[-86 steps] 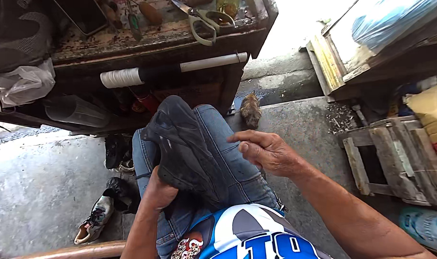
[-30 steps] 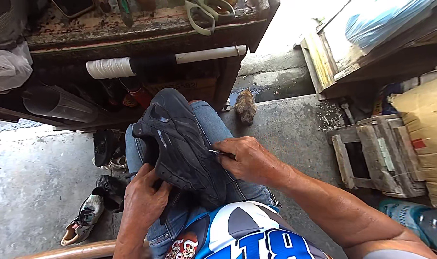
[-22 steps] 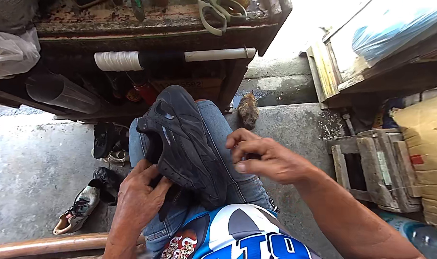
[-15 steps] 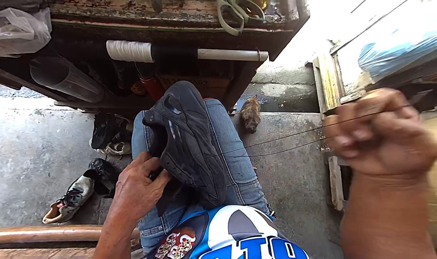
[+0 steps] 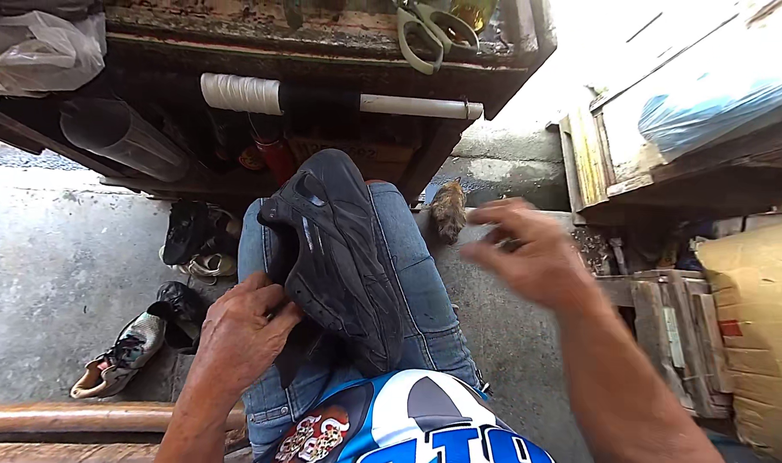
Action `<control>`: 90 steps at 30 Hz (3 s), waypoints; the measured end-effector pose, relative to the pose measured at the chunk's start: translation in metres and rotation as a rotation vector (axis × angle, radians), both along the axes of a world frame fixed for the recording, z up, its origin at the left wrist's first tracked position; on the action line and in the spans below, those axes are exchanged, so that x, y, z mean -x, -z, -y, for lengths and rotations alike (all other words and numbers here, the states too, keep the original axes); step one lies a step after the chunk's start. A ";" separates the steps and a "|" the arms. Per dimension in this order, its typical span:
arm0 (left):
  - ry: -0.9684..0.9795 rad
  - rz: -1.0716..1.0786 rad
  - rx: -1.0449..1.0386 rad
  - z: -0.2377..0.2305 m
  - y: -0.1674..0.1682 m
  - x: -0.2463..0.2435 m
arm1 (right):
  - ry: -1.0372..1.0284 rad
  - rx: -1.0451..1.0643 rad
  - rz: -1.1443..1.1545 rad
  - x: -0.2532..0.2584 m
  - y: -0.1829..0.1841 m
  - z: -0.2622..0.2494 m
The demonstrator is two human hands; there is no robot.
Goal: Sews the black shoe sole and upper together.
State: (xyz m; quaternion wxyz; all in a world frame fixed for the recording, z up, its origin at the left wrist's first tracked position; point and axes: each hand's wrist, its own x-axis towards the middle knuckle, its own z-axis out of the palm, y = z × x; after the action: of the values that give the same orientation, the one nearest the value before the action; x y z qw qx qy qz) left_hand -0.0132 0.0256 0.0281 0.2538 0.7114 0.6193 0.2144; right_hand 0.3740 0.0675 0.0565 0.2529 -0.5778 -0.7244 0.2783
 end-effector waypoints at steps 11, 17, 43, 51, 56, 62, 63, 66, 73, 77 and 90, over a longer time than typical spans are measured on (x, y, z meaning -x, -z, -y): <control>-0.026 1.161 0.036 -0.006 -0.016 0.070 | -0.393 0.178 -0.031 0.082 0.019 -0.006; -0.140 1.561 0.155 -0.019 -0.001 0.055 | -0.456 0.210 -0.140 0.082 0.026 -0.013; -0.142 1.337 0.432 -0.003 -0.005 -0.039 | -0.351 0.010 -0.297 0.061 0.031 0.022; -0.140 1.360 0.460 -0.001 -0.002 -0.033 | -0.440 -0.048 -0.191 0.075 0.022 0.027; -0.131 1.349 0.483 -0.003 -0.002 -0.033 | -0.460 -0.118 -0.189 0.081 0.023 0.021; -0.103 1.344 0.504 -0.004 -0.002 -0.032 | -0.462 -0.127 -0.151 0.085 0.026 0.018; -0.097 1.341 0.508 -0.004 -0.002 -0.033 | -0.460 -0.128 -0.142 0.085 0.026 0.018; -0.088 1.326 0.517 -0.006 -0.002 -0.034 | -0.450 -0.128 -0.113 0.085 0.025 0.018; -0.058 1.261 0.532 -0.010 -0.003 -0.040 | -0.453 -0.086 -0.005 0.081 0.017 0.012; -0.046 1.203 0.540 -0.014 -0.005 -0.044 | -0.502 -0.109 0.127 0.080 0.003 -0.001; -0.044 1.185 0.656 -0.020 -0.005 -0.045 | -0.702 -0.160 0.470 0.106 -0.013 -0.031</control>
State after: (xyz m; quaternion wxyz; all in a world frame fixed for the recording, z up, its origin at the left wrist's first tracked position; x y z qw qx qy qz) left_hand 0.0317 0.0460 0.0328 0.7489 0.3471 0.4227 0.3743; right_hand 0.2680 0.0989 0.0695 0.0149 -0.3227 -0.9342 0.1512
